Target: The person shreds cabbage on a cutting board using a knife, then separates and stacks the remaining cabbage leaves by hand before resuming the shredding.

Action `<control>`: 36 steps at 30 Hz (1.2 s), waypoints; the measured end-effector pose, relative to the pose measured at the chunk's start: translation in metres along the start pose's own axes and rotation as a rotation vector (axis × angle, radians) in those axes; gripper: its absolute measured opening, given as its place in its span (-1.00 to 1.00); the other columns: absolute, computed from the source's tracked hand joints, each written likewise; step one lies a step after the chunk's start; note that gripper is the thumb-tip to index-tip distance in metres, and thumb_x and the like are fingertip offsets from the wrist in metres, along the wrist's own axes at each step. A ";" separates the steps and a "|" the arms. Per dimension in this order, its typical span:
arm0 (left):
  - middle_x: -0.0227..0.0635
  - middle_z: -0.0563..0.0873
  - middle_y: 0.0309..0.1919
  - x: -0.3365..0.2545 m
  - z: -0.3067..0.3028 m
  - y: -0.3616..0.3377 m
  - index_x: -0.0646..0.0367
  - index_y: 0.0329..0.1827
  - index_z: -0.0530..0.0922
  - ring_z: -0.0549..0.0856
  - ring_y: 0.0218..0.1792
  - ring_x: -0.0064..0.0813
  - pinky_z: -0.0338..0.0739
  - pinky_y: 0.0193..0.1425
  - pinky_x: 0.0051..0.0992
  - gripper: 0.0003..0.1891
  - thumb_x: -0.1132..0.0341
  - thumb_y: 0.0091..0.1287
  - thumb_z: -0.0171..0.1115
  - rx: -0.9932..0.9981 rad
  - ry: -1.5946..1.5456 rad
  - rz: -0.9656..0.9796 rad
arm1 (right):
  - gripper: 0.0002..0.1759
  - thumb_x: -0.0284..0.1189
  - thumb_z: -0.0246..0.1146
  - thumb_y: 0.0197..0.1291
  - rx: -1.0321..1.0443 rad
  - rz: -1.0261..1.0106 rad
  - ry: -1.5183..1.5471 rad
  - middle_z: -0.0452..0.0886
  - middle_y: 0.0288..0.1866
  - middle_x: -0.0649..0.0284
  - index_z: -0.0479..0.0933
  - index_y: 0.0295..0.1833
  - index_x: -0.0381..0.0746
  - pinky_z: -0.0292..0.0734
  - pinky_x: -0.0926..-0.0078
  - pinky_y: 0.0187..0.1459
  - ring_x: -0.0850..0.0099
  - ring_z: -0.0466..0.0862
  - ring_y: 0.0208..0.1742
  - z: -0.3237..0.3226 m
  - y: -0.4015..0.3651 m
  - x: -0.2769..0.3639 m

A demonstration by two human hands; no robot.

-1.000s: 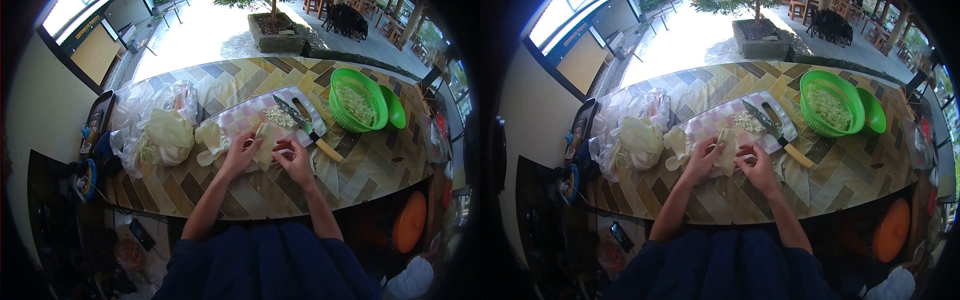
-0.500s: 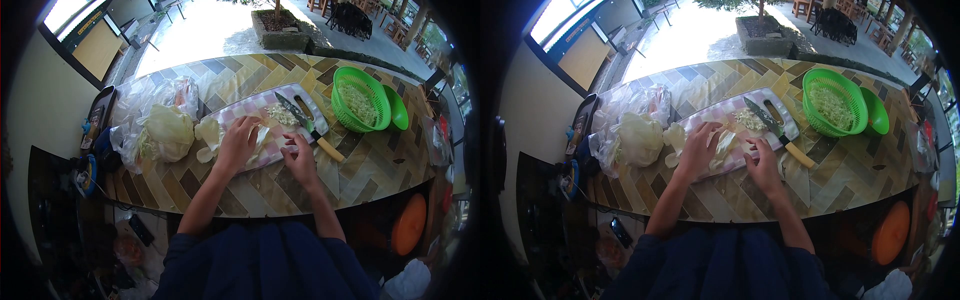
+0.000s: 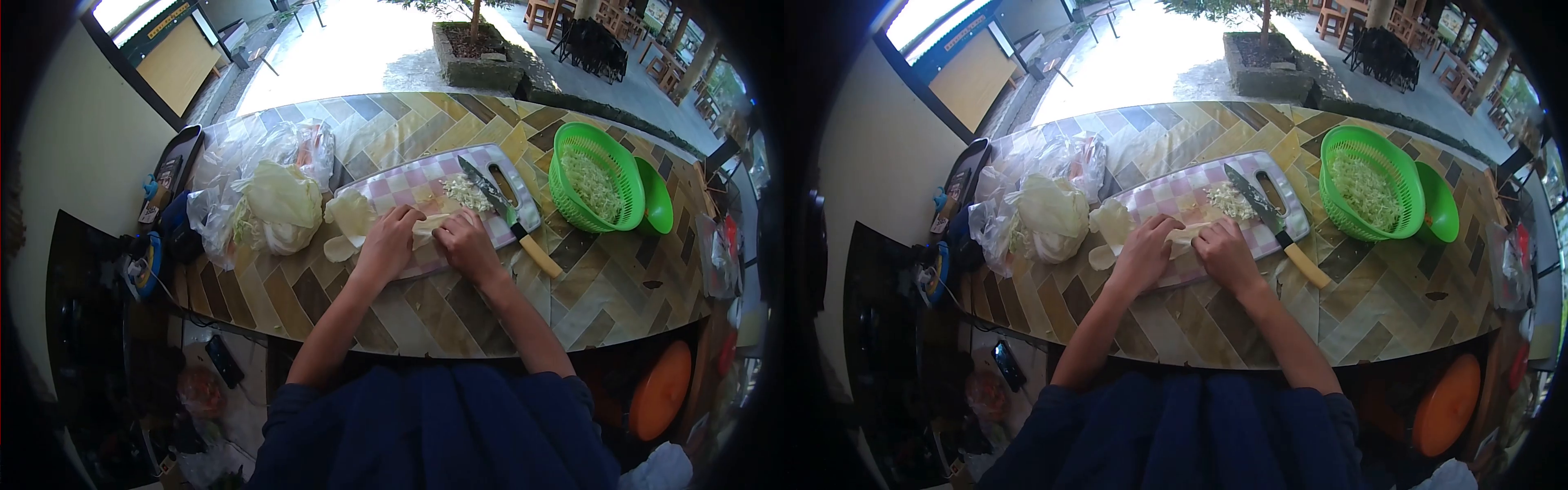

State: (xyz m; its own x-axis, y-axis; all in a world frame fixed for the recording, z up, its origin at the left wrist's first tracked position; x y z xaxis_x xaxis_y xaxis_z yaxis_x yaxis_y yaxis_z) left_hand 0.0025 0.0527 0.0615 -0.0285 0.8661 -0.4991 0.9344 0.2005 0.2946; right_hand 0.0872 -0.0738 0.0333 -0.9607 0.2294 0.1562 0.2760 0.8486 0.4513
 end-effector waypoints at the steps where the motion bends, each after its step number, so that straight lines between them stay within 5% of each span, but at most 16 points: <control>1: -0.19 0.63 -0.02 0.001 -0.003 0.000 0.17 -0.07 0.59 0.60 0.06 -0.13 0.45 0.21 -0.23 -0.73 0.56 0.17 0.19 -0.012 0.011 0.012 | -0.90 -0.48 0.15 0.12 -0.011 -0.009 0.001 0.57 -0.26 0.24 0.56 -0.25 -0.19 0.38 0.13 0.25 0.29 0.61 -0.01 -0.003 -0.006 0.000; 8: -0.26 0.68 -0.18 -0.001 0.002 -0.017 0.16 -0.16 0.59 0.64 0.00 -0.24 0.43 0.21 -0.26 -0.82 0.50 0.18 0.17 0.048 0.021 0.163 | -0.85 -0.52 0.18 0.07 -0.002 -0.035 0.066 0.57 -0.20 0.23 0.54 -0.20 -0.21 0.39 0.13 0.26 0.28 0.61 -0.01 -0.017 -0.029 0.000; 17: -0.26 0.72 -0.14 -0.023 -0.003 -0.022 0.14 -0.15 0.62 0.66 -0.04 -0.20 0.38 0.32 -0.23 -0.64 0.05 0.20 0.39 0.107 0.142 0.030 | -0.82 -0.43 0.25 0.17 0.069 -0.009 0.238 0.58 -0.17 0.20 0.56 -0.12 -0.24 0.39 0.20 0.18 0.22 0.59 0.00 -0.015 -0.032 -0.011; 23: -0.22 0.73 -0.11 -0.018 0.001 -0.029 0.16 -0.23 0.67 0.68 -0.11 -0.21 0.52 0.09 -0.30 -0.78 0.19 0.25 0.35 0.058 0.052 0.024 | -0.83 -0.35 0.27 0.19 0.081 0.035 0.370 0.59 -0.17 0.21 0.60 -0.17 -0.20 0.36 0.17 0.15 0.21 0.58 -0.02 -0.021 -0.029 -0.017; 32: -0.10 0.73 -0.37 -0.012 0.009 -0.024 0.24 -0.23 0.65 0.71 -0.36 -0.10 0.54 -0.21 -0.23 -0.82 0.28 0.34 0.25 -0.108 0.030 -0.267 | -0.87 -0.44 0.24 0.21 0.036 0.170 0.474 0.65 -0.19 0.14 0.61 -0.18 -0.25 0.43 0.21 0.00 0.16 0.63 -0.11 -0.012 -0.017 -0.027; 36: -0.16 0.74 -0.25 -0.017 0.016 -0.024 0.19 -0.09 0.61 0.71 -0.21 -0.09 0.55 -0.12 -0.23 -0.79 0.31 0.29 0.29 -0.185 0.069 -0.360 | -0.89 -0.48 0.22 0.21 0.018 0.181 0.483 0.65 -0.21 0.10 0.61 -0.21 -0.27 0.50 0.20 -0.05 0.12 0.64 -0.12 -0.004 -0.012 -0.027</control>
State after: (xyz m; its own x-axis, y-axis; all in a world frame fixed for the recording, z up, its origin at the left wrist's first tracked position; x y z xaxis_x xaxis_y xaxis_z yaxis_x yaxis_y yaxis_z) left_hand -0.0135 0.0264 0.0500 -0.3718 0.7528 -0.5432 0.7809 0.5700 0.2556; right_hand 0.1102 -0.0927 0.0274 -0.7734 0.1305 0.6204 0.4320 0.8247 0.3650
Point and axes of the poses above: each hand's wrist, its own y-axis towards the middle knuckle, its own z-axis out of the palm, x = y × z, the point moved 4 cm from there along y, towards the middle knuckle
